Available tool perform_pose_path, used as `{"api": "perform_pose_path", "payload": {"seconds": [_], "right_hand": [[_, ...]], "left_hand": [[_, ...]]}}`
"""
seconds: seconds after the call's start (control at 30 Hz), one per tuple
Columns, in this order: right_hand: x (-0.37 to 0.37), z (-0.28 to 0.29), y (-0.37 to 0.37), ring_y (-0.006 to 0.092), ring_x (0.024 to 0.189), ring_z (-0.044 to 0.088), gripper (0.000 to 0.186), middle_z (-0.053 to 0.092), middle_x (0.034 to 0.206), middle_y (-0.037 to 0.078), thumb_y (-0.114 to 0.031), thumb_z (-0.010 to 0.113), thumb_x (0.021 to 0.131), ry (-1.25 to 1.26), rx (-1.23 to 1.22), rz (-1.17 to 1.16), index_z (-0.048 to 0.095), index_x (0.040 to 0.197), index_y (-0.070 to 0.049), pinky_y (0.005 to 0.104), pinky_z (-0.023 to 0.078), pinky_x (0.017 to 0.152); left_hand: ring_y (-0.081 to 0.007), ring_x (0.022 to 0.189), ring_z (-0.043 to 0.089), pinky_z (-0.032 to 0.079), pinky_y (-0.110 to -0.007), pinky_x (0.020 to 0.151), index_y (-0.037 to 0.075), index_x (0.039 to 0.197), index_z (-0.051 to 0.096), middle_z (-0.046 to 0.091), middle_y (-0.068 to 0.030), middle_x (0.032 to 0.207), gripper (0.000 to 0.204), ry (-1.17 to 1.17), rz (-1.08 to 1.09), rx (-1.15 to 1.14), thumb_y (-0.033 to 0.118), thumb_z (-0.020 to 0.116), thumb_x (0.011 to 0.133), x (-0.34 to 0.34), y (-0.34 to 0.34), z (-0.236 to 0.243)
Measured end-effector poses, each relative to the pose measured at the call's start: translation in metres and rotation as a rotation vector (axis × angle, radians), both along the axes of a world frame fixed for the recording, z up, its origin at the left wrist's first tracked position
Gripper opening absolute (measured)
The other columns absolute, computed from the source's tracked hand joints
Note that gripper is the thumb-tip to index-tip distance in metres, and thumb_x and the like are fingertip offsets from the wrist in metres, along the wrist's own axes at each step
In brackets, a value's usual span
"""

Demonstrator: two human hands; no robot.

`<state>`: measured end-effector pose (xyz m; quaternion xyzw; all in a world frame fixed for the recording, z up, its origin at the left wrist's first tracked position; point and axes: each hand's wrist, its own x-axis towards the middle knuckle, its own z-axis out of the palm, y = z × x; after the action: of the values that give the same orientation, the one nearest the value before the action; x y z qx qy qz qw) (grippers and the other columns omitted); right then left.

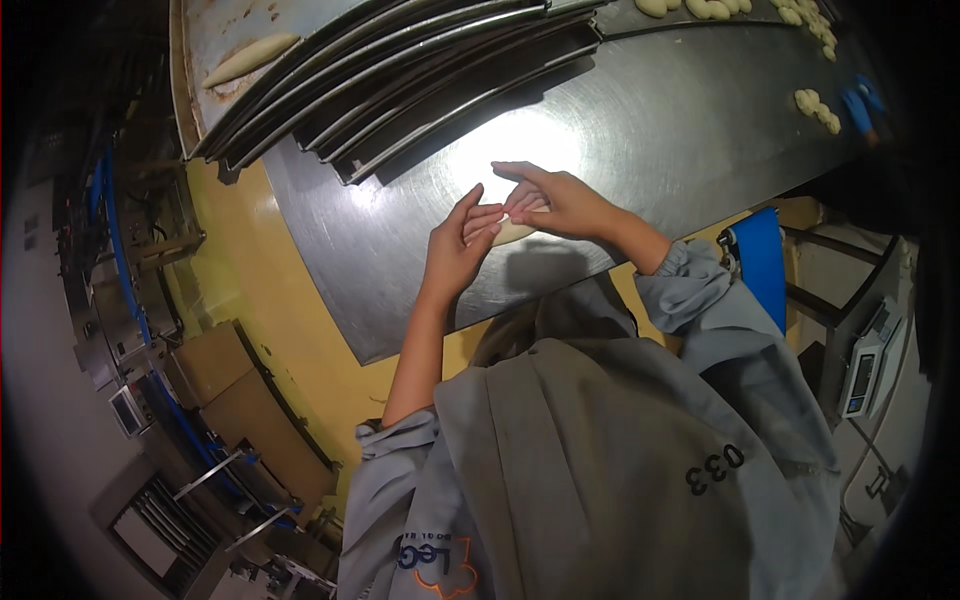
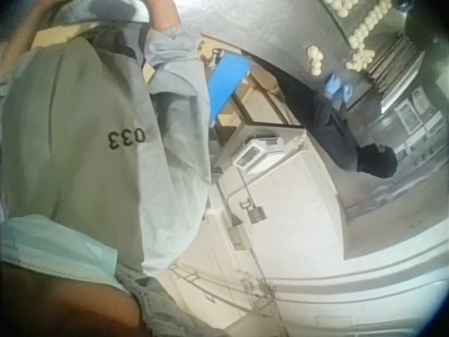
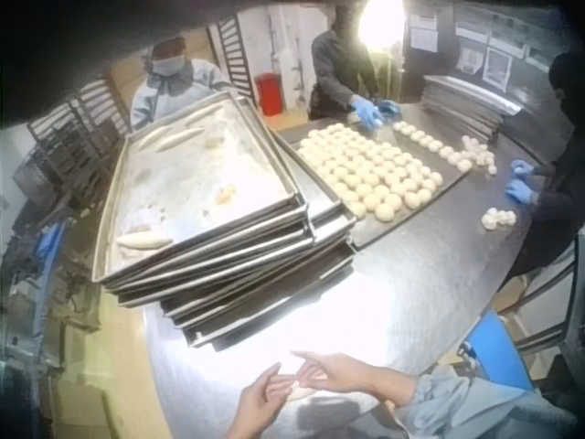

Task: The person rolls pieces of dough into tapered cylinders on a metal table and places them onto a metal baking tray.

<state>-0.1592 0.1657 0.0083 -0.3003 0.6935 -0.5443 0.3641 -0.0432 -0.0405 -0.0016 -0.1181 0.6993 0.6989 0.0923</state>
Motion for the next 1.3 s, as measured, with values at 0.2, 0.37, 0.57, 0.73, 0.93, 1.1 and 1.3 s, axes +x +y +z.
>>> {"api": "perform_pose_path", "payload": {"seconds": [0.2, 0.37, 0.57, 0.73, 0.93, 1.1, 1.3], "right_hand": [[-0.001, 0.002, 0.008, 0.0278, 0.103, 0.072, 0.07, 0.073, 0.108, 0.013, -0.016, 0.079, 0.087, 0.188, 0.061, 0.157, 0.047, 0.148, -0.009, 0.0376, 0.055, 0.095], [0.022, 0.006, 0.021, 0.0288, 0.108, 0.072, 0.071, 0.073, 0.116, 0.011, -0.007, 0.081, 0.081, 0.198, 0.122, 0.214, 0.051, 0.146, -0.013, 0.0383, 0.056, 0.095], [0.033, 0.011, 0.027, 0.0281, 0.112, 0.071, 0.064, 0.071, 0.124, 0.01, -0.001, 0.077, 0.083, 0.233, 0.117, 0.132, 0.056, 0.142, -0.013, 0.037, 0.056, 0.097], [0.011, 0.003, 0.02, 0.0251, 0.115, 0.069, 0.056, 0.072, 0.122, 0.012, -0.01, 0.074, 0.091, 0.447, 0.132, -0.155, 0.055, 0.144, -0.008, 0.0361, 0.054, 0.101], [0.026, 0.005, 0.015, 0.0229, 0.116, 0.069, 0.057, 0.072, 0.123, 0.011, -0.007, 0.071, 0.093, 0.087, 0.094, 0.018, 0.052, 0.148, -0.008, 0.036, 0.052, 0.105], [0.02, -0.003, 0.01, 0.0253, 0.111, 0.071, 0.064, 0.07, 0.117, 0.013, -0.008, 0.073, 0.092, -0.069, 0.022, -0.025, 0.048, 0.15, -0.01, 0.0374, 0.055, 0.103], [0.023, 0.007, 0.015, 0.0248, 0.107, 0.071, 0.069, 0.069, 0.111, 0.012, -0.011, 0.077, 0.089, 0.047, 0.096, 0.065, 0.046, 0.15, -0.01, 0.0361, 0.056, 0.098]], "left_hand": [[-0.0228, 0.111, 0.072, 0.056, -0.033, 0.098, -0.003, 0.155, 0.042, 0.073, -0.0166, 0.119, 0.075, -0.026, -0.064, -0.13, 0.002, 0.077, 0.089, 0.007, 0.007, 0.005], [-0.0226, 0.106, 0.074, 0.058, -0.031, 0.09, 0.006, 0.152, 0.048, 0.075, -0.0134, 0.116, 0.077, 0.043, -0.137, -0.39, -0.003, 0.08, 0.082, 0.04, 0.015, -0.001], [-0.0199, 0.111, 0.074, 0.057, -0.03, 0.085, 0.009, 0.141, 0.057, 0.076, -0.0103, 0.118, 0.063, 0.07, -0.093, -0.459, 0.0, 0.081, 0.084, 0.047, 0.016, -0.001], [-0.0181, 0.114, 0.071, 0.057, -0.032, 0.094, 0.003, 0.137, 0.058, 0.073, -0.014, 0.122, 0.051, 0.245, 0.141, -0.668, 0.002, 0.077, 0.09, 0.015, 0.001, 0.002], [-0.0294, 0.118, 0.07, 0.057, -0.037, 0.099, 0.002, 0.149, 0.042, 0.068, -0.0218, 0.127, 0.061, 0.145, 0.051, -0.161, 0.003, 0.071, 0.096, 0.022, 0.008, 0.003], [-0.0267, 0.112, 0.072, 0.059, -0.035, 0.096, 0.006, 0.162, 0.022, 0.067, -0.0192, 0.122, 0.086, 0.002, -0.019, -0.078, 0.001, 0.073, 0.093, 0.015, 0.007, 0.005], [-0.0253, 0.109, 0.073, 0.06, -0.035, 0.093, 0.007, 0.163, 0.02, 0.067, -0.0161, 0.115, 0.096, -0.063, -0.106, -0.149, -0.001, 0.079, 0.088, 0.016, 0.006, 0.008]]}}
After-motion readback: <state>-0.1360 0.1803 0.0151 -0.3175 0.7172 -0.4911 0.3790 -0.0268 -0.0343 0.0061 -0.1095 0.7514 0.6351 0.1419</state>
